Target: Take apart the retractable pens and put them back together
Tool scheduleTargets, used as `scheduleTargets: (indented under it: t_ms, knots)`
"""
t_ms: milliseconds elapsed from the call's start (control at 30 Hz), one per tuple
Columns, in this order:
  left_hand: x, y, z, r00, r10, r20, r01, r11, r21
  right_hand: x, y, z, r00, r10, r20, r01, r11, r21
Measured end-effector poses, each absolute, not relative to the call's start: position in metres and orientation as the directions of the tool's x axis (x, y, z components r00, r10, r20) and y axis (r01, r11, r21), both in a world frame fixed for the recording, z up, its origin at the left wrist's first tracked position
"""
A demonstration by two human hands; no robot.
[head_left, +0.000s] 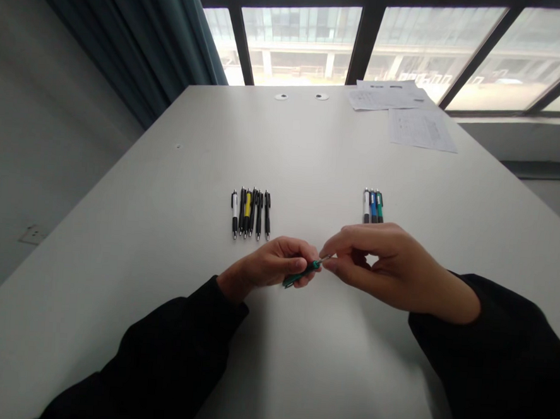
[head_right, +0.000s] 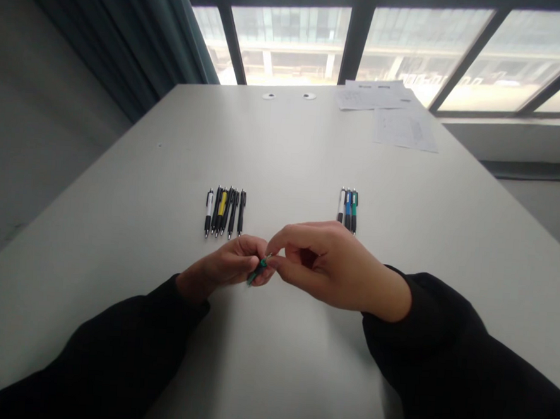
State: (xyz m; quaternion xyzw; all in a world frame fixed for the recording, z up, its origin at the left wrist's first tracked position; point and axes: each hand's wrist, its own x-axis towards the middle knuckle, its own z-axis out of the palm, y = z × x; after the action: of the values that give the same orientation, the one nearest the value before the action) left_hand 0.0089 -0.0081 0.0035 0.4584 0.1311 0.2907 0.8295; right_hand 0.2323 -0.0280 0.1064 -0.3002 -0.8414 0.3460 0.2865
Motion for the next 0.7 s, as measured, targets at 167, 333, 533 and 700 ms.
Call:
scheduleTargets:
  t_ms: [167, 333, 533, 700]
  knots:
    - [0.01, -0.008, 0.003, 0.789, 0.611, 0.06, -0.377, 0.405, 0.833, 0.231, -0.027, 0.105, -0.69, 0.677, 0.256, 0.316, 0.6, -0.735]
    - [0.008, -0.009, 0.0, 0.782, 0.621, 0.06, -0.388, 0.408, 0.827, 0.238, -0.021, 0.105, -0.68, 0.732, 0.028, 0.538, 0.525, -0.66]
    - [0.011, -0.01, 0.002, 0.77, 0.635, 0.062, -0.41, 0.417, 0.811, 0.239, -0.011, 0.073, -0.626, 0.712, -0.319, 0.761, 0.467, -0.45]
    - [0.011, -0.012, 0.004, 0.768, 0.639, 0.034, -0.404, 0.442, 0.801, 0.234, -0.007, 0.06, -0.643, 0.692, -0.328, 0.755, 0.503, -0.419]
